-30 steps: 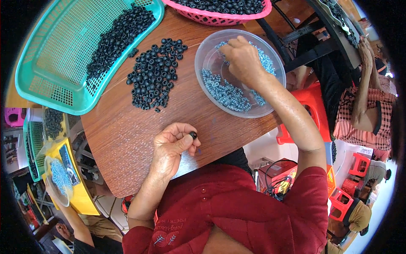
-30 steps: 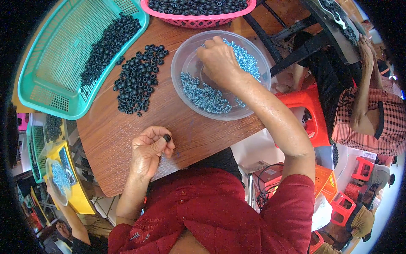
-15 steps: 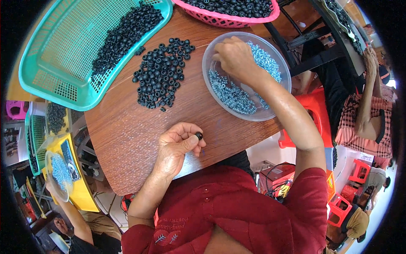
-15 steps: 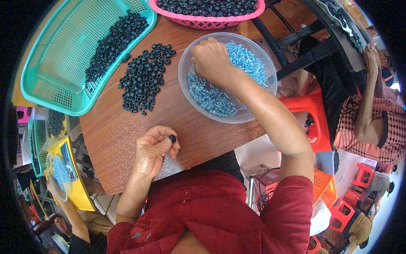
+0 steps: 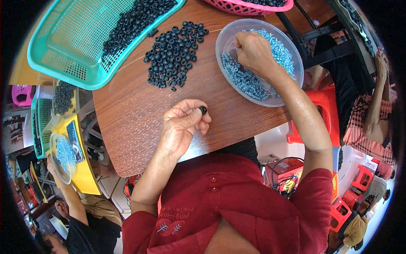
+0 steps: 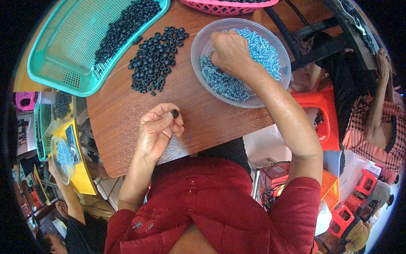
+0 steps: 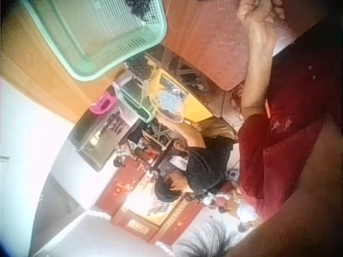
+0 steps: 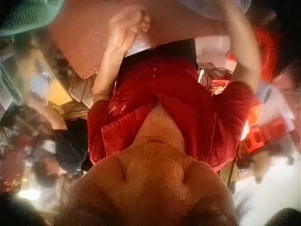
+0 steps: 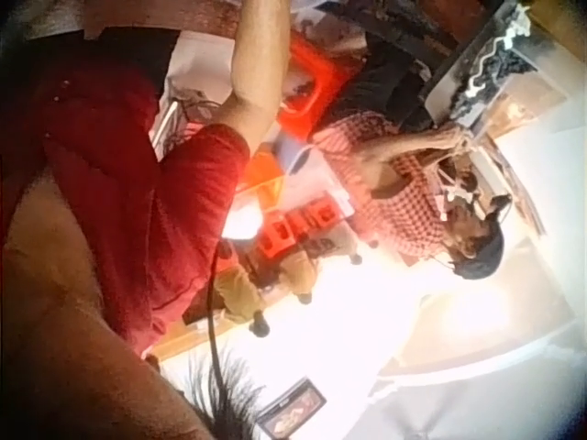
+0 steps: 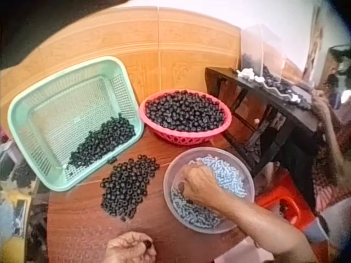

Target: The person repeatedly picks up small black components and metal fittings from trays on the table and inserts the fittings into the components by hand.

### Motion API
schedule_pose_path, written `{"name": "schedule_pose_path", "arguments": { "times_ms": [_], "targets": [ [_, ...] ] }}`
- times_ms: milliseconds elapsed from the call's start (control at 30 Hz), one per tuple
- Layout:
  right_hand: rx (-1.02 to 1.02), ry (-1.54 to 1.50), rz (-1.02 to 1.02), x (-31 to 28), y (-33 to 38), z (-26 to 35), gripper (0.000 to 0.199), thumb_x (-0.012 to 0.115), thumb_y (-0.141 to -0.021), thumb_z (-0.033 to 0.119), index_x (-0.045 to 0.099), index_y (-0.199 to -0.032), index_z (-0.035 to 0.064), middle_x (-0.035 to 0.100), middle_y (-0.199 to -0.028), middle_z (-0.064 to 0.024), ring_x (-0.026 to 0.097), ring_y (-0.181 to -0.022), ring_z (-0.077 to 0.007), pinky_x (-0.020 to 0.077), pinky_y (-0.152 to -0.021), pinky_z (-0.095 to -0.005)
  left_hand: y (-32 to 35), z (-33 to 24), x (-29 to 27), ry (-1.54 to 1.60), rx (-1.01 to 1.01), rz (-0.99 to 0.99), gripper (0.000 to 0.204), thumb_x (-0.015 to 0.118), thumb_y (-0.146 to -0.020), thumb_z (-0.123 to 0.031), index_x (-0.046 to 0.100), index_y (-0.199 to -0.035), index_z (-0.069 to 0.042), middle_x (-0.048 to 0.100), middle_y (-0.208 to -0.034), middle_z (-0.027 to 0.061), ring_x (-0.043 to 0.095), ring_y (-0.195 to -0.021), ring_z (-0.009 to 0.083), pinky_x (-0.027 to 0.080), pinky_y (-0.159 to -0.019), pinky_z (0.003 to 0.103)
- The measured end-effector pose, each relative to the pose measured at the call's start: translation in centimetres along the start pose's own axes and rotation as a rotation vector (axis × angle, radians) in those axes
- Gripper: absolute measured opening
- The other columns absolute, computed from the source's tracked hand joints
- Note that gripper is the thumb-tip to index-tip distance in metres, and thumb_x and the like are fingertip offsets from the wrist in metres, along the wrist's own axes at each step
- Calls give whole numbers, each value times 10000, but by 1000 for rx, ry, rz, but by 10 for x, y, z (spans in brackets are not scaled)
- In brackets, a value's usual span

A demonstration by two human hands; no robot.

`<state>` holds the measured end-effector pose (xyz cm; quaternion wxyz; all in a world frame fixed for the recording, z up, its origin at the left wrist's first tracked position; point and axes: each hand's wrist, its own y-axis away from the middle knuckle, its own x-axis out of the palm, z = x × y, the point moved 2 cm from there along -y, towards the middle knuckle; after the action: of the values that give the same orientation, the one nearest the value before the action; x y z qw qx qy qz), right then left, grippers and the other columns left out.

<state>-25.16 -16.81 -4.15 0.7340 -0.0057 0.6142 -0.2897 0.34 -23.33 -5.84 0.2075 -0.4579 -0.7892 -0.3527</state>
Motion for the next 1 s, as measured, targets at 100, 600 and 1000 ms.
{"name": "schedule_pose_path", "arguments": {
  "times_ms": [100, 600, 1000],
  "targets": [
    [-39, 9, -67, -8, 6, 2, 61, 577, -689, 26, 553, -738, 1, 600, -722, -203, 570, -738, -408, 440, -678, -486, 1, 2, -1, 22, 0, 4, 150, 564, -893, -51, 577, -1007, 46, 631, -806, 146, 585, -646, 190, 471, -583, 294],
    [149, -985, 44, -51, 70, 89, 196, 665, -751, 16, 678, -944, 45, 560, -746, -7, 506, -654, -74, 421, -588, -222, 10, -4, 17, 76, 48, 18, 177, 582, -888, -64, 574, -1031, 40, 641, -816, 141, 588, -647, 180, 473, -598, 296],
    [395, -1318, -93, -27, 94, 129, 184, 667, -741, -46, 705, -909, 19, 618, -827, -50, 593, -792, -123, 475, -692, -244, 22, -6, 16, 61, 131, -63, 187, 603, -875, -40, 584, -1051, 22, 649, -860, 111, 602, -714, 146, 469, -623, 258]
  ]
}}
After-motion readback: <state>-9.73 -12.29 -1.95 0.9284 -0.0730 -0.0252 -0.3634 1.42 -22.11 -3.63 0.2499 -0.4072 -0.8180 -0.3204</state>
